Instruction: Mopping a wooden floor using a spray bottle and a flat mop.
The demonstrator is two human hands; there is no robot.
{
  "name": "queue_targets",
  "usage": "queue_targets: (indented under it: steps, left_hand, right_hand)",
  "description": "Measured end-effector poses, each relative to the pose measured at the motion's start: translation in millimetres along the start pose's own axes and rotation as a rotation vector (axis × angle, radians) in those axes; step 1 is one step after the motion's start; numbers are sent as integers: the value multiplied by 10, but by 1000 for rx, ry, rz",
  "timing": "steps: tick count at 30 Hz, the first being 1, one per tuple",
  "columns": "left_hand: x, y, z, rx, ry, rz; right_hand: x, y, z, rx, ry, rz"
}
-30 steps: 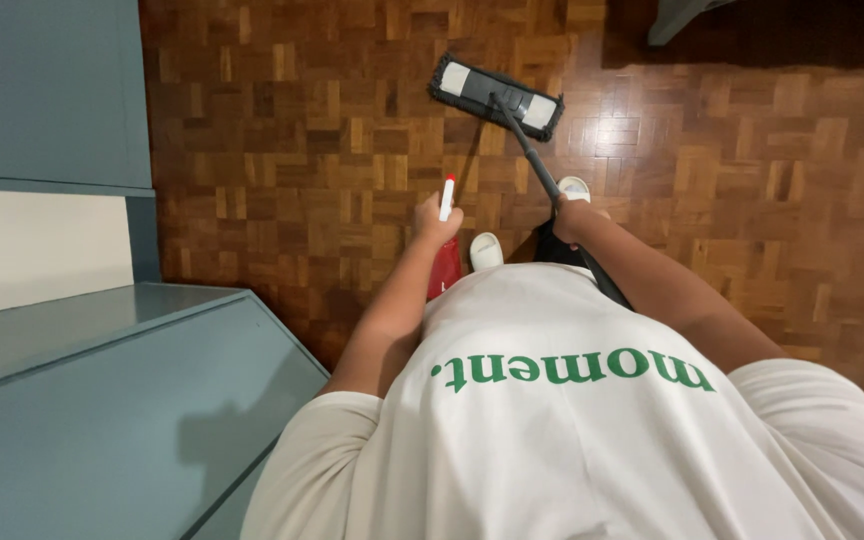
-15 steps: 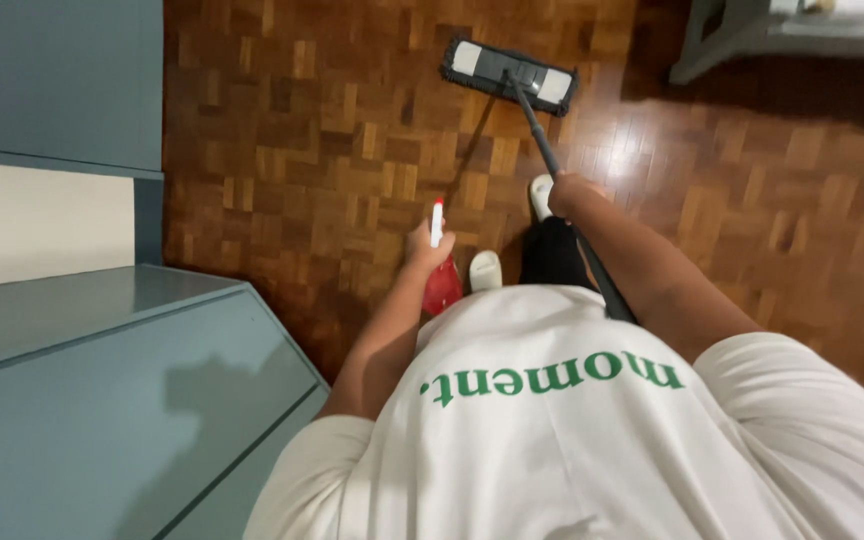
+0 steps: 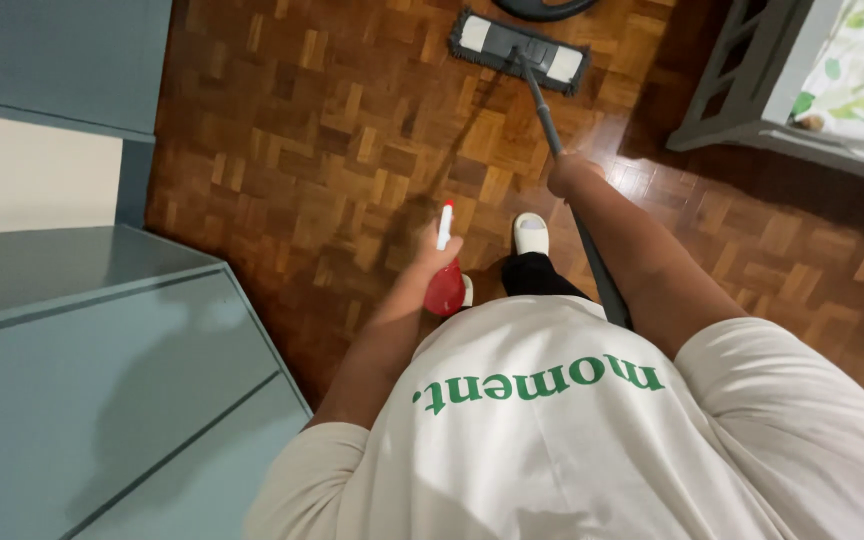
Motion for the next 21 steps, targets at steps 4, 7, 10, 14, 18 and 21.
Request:
queue_targets:
  steps: [4,7,10,14,18,21]
  left_hand:
    - [-534,11,178,5,-5,124]
    - [-644,76,95,1,-15,179]
    - [-657,163,124,10,-78,135]
    - [-523,181,160,-18,-66,119]
    - [-104,409,19,-65,64,146]
    - [-199,225,185,96,10,-7]
  right_hand:
    - [61,-96,-253,64,-130,381]
    - [-22,-81,-628,127,-68,358]
    - [-357,189,-1232,-113,23,-113]
    - [-349,128,-775,-110,-66,-14]
    - [-517,171,-253,-177,-63,-81]
    - [-648,421,-38,-152,84,-218]
Point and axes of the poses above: each hand's wrist, its own z-axis away from the middle knuckle, its own y-axis out of the palm, x = y × z, the point moved 7 cm from there along -z, towards the middle knuckle, and after that the axes turned 6 degrees about -x, right-handed, at the moved point
